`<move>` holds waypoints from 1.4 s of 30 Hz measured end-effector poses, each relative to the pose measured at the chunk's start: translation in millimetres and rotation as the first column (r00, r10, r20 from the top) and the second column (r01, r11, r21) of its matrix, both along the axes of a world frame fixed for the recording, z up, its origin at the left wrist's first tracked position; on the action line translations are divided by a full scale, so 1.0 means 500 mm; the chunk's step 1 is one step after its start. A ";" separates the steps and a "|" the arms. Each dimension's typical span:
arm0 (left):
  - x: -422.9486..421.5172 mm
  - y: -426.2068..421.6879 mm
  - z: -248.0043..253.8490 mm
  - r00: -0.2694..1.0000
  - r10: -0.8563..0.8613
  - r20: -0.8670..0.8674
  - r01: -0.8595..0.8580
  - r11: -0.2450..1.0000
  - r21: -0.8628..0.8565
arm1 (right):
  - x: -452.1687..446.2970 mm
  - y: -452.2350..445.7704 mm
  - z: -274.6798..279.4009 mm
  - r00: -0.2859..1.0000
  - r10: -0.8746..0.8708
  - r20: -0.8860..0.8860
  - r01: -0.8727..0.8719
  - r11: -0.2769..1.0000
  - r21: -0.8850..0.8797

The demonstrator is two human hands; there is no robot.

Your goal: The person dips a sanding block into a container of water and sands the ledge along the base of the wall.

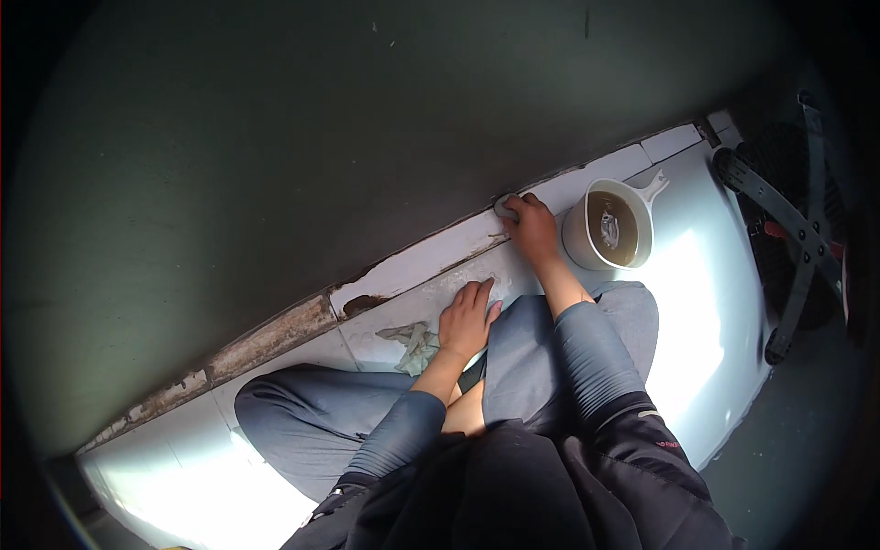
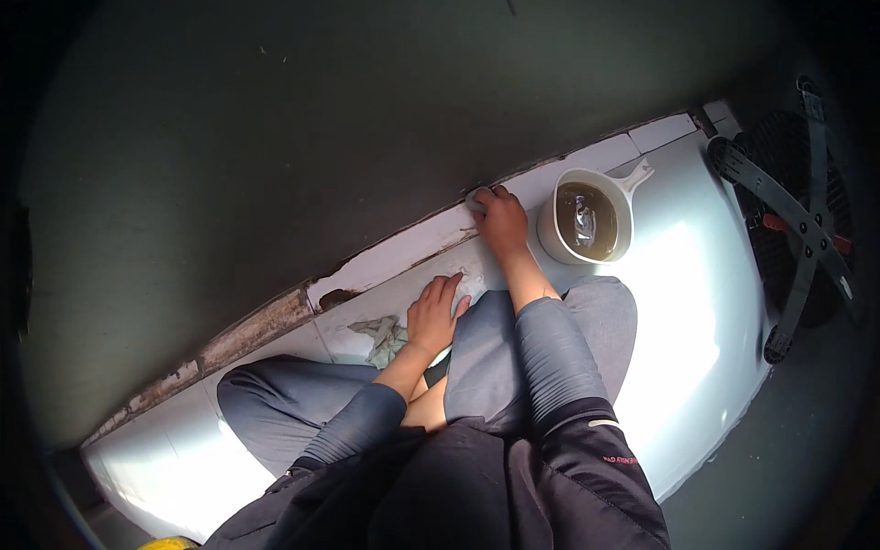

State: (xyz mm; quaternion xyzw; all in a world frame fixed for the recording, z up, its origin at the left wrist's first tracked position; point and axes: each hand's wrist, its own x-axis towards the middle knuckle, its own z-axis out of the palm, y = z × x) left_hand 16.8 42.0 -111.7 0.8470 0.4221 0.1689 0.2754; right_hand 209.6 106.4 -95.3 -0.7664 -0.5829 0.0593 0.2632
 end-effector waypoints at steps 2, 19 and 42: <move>-0.004 0.002 -0.003 1.000 -0.002 0.028 0.001 1.000 0.018 | 0.007 0.003 -0.002 0.988 -0.144 -0.048 0.143 0.989 -0.034; -0.001 -0.002 0.007 1.000 0.001 0.011 -0.002 1.000 0.020 | -0.005 0.007 -0.006 0.999 0.005 0.043 -0.007 0.998 0.058; 0.002 0.000 0.001 1.000 0.005 -0.029 -0.004 1.000 0.014 | -0.044 0.008 -0.008 0.996 0.072 0.045 -0.072 0.997 -0.006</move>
